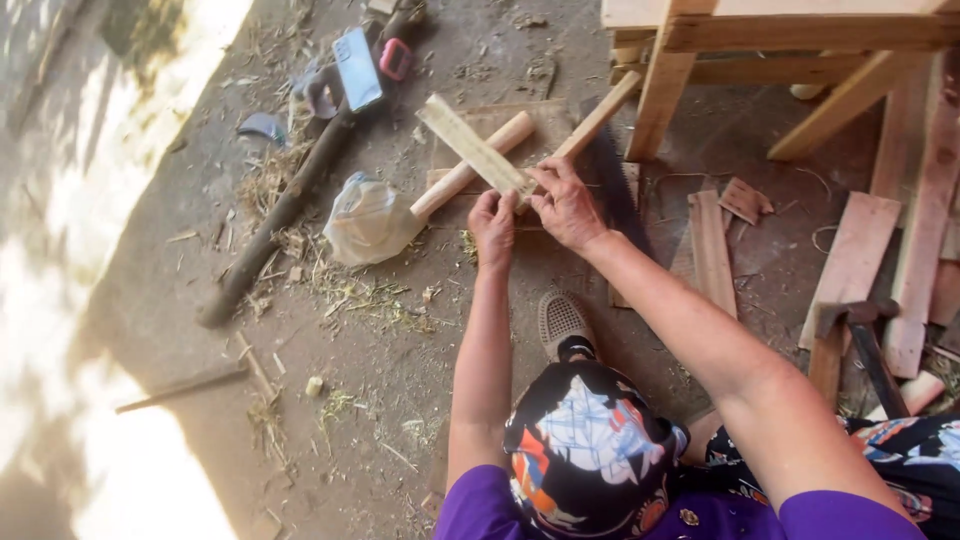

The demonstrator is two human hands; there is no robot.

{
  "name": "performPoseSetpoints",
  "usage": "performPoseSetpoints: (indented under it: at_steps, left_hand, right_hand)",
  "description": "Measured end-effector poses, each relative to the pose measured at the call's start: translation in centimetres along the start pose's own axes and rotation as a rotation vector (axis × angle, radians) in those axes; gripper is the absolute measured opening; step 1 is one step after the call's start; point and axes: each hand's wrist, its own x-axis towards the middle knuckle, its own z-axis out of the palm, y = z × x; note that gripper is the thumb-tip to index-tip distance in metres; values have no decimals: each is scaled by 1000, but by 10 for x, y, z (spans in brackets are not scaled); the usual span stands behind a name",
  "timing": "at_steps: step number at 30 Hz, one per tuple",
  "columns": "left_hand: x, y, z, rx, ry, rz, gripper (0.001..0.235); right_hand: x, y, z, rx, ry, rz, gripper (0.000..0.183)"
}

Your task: The person saws a small piece of wood placed on a wooden block using a hand saw. After cutting, they pick up the wood pieces, inspect them, and place them on a nearby wooden structure. The person then retrieves a small item from a plastic bag on the ground.

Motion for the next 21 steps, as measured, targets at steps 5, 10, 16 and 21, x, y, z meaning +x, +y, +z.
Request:
performPoseSetpoints:
  at_steps: [5, 10, 16, 21]
  left_hand:
    - [-2, 8, 5, -12, 39, -1, 12]
    - [-2, 1, 8, 51, 67, 4, 12]
    - [-7, 2, 10, 101, 64, 3, 16]
    - [-23, 39, -5, 190, 105, 76, 32]
  right_hand:
    - [12, 5, 8, -23, -34, 48, 29]
    - [12, 7, 13, 15, -9, 103, 31]
    - [10, 12, 13, 8, 17, 82, 30]
    - [8, 8, 10, 41, 11, 104, 29]
